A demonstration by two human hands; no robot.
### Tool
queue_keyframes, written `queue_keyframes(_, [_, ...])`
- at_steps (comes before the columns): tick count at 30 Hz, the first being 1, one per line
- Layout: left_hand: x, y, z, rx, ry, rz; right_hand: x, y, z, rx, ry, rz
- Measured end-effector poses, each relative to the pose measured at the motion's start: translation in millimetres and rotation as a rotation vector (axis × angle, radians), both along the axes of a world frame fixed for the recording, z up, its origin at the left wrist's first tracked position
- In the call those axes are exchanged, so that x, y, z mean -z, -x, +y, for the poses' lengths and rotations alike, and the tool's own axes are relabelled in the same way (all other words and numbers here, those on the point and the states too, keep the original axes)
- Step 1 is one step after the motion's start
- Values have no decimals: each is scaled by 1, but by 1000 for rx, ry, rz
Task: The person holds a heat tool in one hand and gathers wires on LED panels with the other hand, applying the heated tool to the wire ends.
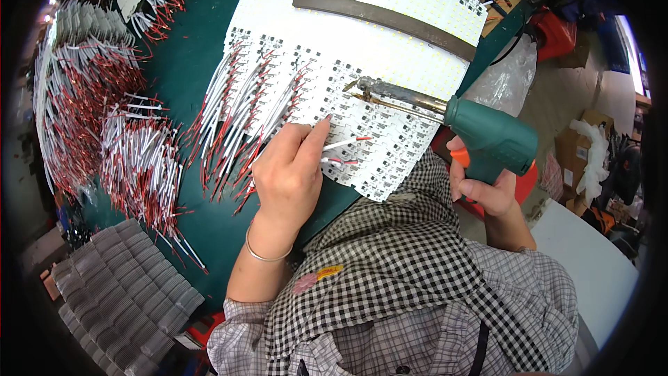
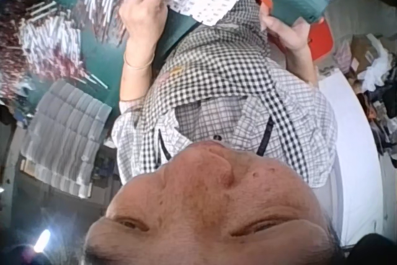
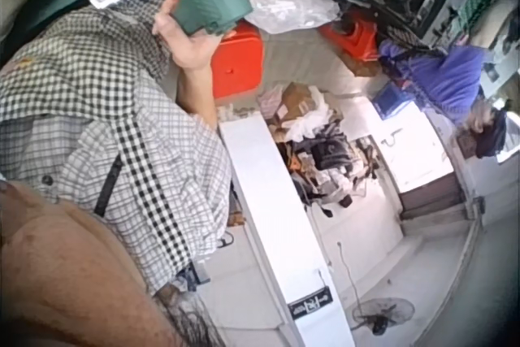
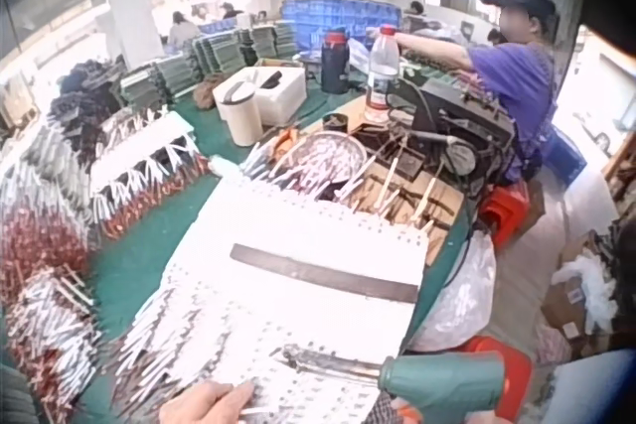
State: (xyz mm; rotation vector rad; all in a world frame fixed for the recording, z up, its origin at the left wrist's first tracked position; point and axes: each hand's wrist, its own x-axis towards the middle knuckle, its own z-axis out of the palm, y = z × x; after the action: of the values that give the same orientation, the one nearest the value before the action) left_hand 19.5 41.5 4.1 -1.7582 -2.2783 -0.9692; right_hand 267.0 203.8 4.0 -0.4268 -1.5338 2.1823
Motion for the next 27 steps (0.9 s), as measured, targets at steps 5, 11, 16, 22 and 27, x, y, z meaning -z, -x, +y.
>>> queue_keyframes(5, [3,-1,1,-53,42,-1,-1,2,0,-32,29,-45])
queue_keyframes(11, [3,-2,0,-90,65,-56,3,6,0,-84,-41,-81])
queue_keyframes(16, [4,-3,0,-122,83,-93,4,8,2,-109,-71,-154])
queue_keyframes(22, [7,-2,-1,-112,45,-103,4,9,-1,-96,-8,-211])
queue_keyframes(27, [10,0,-2,-64,29,-66,7,8,-3,-65,11,-245])
